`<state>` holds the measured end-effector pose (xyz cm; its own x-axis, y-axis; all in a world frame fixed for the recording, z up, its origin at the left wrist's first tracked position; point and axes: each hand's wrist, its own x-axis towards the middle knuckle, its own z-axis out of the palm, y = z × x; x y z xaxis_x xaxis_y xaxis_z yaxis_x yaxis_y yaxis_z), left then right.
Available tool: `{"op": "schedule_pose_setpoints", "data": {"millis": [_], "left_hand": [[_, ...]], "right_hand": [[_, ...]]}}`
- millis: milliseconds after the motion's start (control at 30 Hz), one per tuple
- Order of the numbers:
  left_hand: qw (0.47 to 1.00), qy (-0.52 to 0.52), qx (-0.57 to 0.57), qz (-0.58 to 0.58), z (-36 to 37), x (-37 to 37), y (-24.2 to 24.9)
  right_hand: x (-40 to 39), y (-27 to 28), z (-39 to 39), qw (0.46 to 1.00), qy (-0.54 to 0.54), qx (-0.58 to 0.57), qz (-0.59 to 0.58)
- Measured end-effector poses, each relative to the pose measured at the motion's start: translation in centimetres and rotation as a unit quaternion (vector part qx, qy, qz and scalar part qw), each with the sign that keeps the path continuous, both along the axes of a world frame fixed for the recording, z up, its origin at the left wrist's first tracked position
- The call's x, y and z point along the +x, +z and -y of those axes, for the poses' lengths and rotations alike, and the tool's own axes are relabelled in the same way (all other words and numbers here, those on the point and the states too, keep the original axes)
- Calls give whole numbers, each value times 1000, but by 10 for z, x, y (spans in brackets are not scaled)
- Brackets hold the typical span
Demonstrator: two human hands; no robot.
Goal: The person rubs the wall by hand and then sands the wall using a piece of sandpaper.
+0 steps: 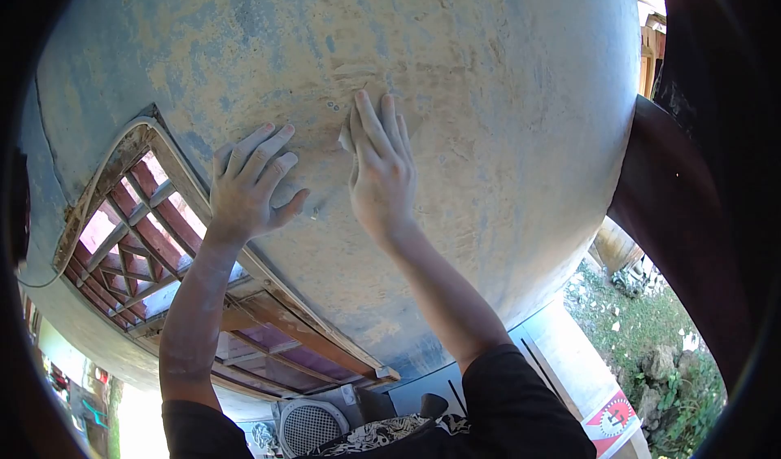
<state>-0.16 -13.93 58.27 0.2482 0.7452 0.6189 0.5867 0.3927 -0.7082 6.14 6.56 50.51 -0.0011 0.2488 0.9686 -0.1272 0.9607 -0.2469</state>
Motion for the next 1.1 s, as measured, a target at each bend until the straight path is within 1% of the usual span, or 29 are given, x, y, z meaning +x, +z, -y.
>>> {"op": "schedule_pose_setpoints", "data": {"millis": [33, 100, 133, 200, 267, 333, 367, 433, 500, 567, 600, 633, 667, 733, 833, 900, 933, 967, 1000, 1033, 1100], "left_hand": [[1000, -1, 1, -1, -1, 0, 0], [1000, -4, 4, -10, -1, -1, 0], [1000, -4, 3, -10, -1, -1, -1], [1000, 0, 6, -14, -1, -2, -1], [1000, 2, 1, -17, -1, 0, -1], [1000, 4, -4, -16, -1, 2, -1], [1000, 5, 0, -15, -2, 2, -1], [1000, 0, -4, -12, -4, 3, 1], [1000, 15, 4, -20, -5, 3, -1], [1000, 11, 2, -20, -5, 0, -2], [999, 15, 6, -29, -5, -1, -3], [1000, 12, 4, -26, -5, -3, -3], [999, 20, 4, -29, -4, -4, -3], [999, 30, 4, -37, -7, -6, -4], [997, 53, 29, -42, -16, -3, -7], [988, 114, 108, -9, -30, 4, -7], [988, 112, 106, -14, -37, 6, -8], [987, 98, 131, 4, -46, 7, -12], [984, 85, 156, 24, -54, 7, -16], [984, 82, 156, 20, -62, 5, -21], [990, 55, 127, 25, -73, 2, -29]], "right_hand": [[-4, -6, 7, 1000, -1, 1, -1], [-13, -36, 24, 998, 64, -4, -2], [-16, -52, 24, 998, 64, -5, -2], [-20, -73, 15, 994, 11, 104, 23], [-18, -50, -18, 997, 3, 47, -55], [-19, -19, -53, 991, 25, -64, -116], [-21, -13, -61, 991, 25, -66, -116], [-22, -7, -72, 982, 33, -118, -144], [-27, -26, -41, 984, 33, -129, -122], [-18, -68, -12, 985, 33, -137, -98], [-10, -97, 2, 990, 31, -135, -35], [-4, -109, 8, 990, 31, -133, 25], [-6, -115, -3, 990, 28, -133, 25], [-10, -105, -31, 997, 13, -81, -5], [-2, -59, -53, 992, 39, -113, -28], [-3, -57, -52, 993, 35, -108, -31], [-4, -57, -52, 994, 31, -104, -36], [-3, -68, -48, 993, 29, -105, -42], [0, -88, -39, 994, 46, -97, -15], [1, -105, -33, 994, 62, -88, 12], [11, -119, -35, 996, 48, -70, 29]]}}
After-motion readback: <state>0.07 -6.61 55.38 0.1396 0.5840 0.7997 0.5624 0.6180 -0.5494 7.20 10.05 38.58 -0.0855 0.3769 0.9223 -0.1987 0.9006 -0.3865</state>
